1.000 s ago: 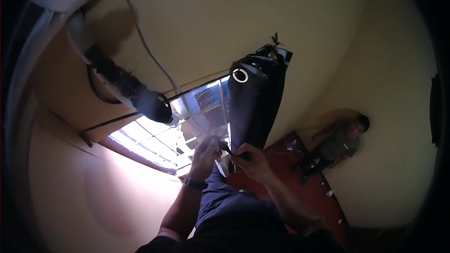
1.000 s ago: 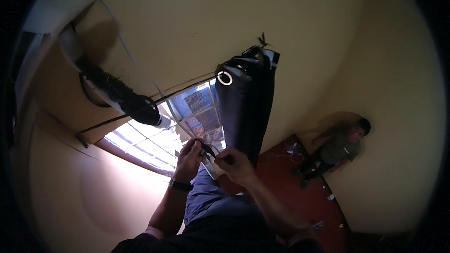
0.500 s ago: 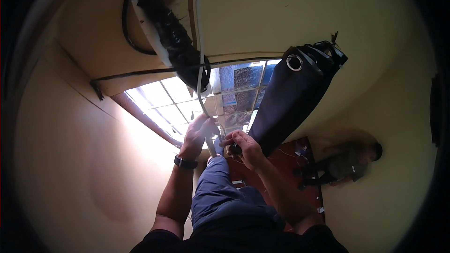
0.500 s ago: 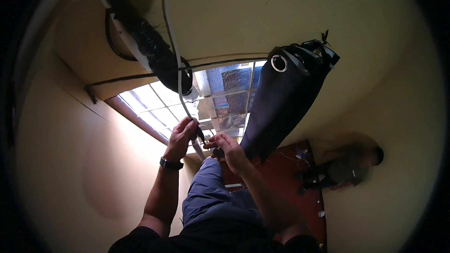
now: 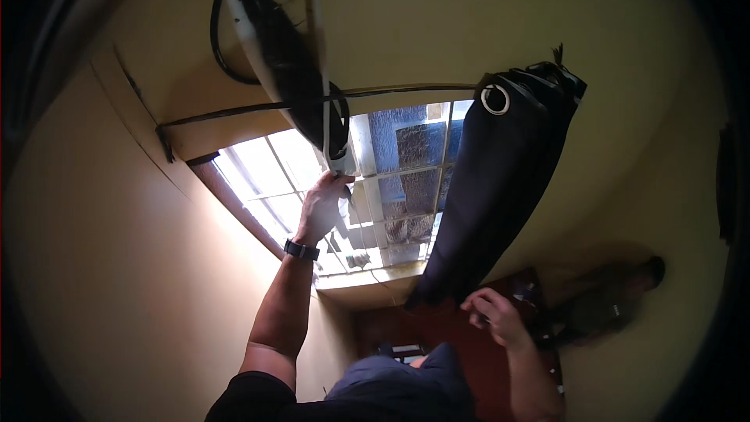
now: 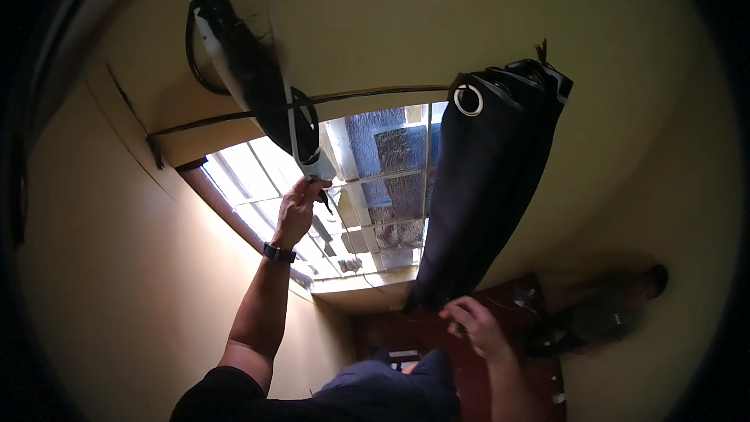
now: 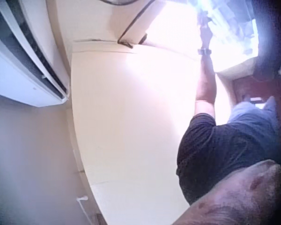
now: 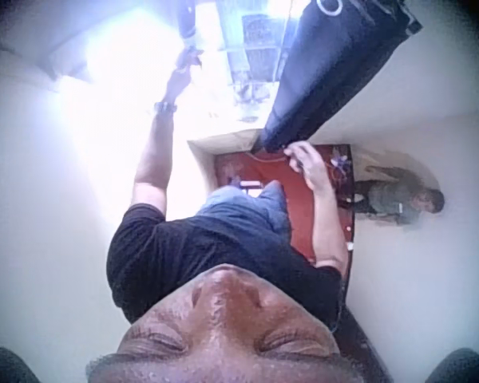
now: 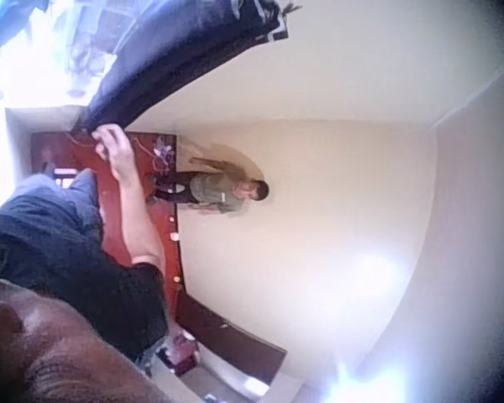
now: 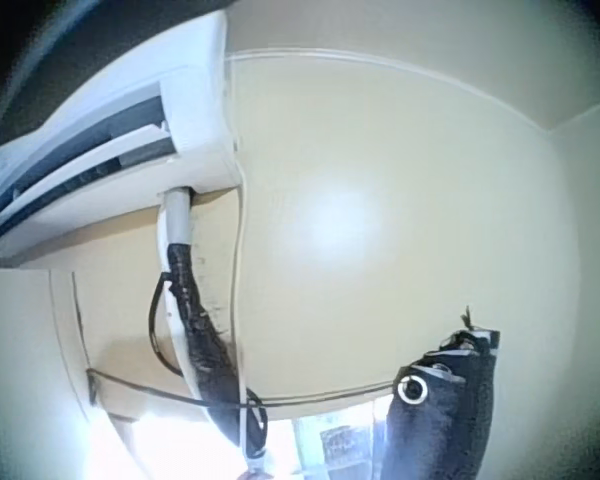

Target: The person connects and secures a white conduit to an indoor air conditioner unit. They use a pair of pliers and a utility knife to trim the conduit and connect it to a power strip and the unit's wiring.

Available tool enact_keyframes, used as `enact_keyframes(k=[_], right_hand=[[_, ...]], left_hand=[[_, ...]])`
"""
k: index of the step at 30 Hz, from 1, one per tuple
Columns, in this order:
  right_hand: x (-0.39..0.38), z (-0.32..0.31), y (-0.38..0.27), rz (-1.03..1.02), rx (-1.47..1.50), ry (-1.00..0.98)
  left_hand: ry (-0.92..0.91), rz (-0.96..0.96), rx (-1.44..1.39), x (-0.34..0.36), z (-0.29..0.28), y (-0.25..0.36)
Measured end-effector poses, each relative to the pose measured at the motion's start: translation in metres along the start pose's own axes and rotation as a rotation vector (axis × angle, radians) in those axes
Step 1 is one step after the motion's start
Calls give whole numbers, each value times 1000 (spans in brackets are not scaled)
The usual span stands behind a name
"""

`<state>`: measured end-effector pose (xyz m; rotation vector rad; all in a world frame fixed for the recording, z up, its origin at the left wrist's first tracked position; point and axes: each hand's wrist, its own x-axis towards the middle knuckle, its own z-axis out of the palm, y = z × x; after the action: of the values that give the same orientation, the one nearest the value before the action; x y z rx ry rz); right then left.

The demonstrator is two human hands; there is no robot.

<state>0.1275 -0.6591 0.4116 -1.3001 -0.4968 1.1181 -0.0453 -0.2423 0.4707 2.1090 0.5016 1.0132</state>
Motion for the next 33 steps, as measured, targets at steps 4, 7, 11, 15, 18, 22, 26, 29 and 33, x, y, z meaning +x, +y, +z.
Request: enact_keyframes(k=[4, 7, 11, 15, 18, 22, 26, 29, 33], right_hand=[[-39, -71, 36, 39, -169, 118], [-52, -80, 55, 100, -381, 180], [-39, -47, 65, 94, -646, 131], [-1, -2, 88, -434, -768, 133], [31, 69, 46, -642, -760, 186], [74, 135, 3, -900, -606, 333], [99, 174, -18, -1023, -523, 425], [104, 184, -23, -907, -500, 447], [121, 176, -21, -904, -385, 347]], left_hand=[[-36, -89, -217, 2, 6, 8], [-57, -139, -308, -1, 15, 11], [-141, -105, -398, -7, 27, 14], [-262, -85, -625, -31, 46, 32], [-320, -75, -717, -35, 39, 39], [-370, -69, -808, -41, 36, 39], [-376, -138, -925, -45, 38, 42], [-400, -87, -893, -43, 34, 41], [-372, -24, -889, -40, 27, 41]])
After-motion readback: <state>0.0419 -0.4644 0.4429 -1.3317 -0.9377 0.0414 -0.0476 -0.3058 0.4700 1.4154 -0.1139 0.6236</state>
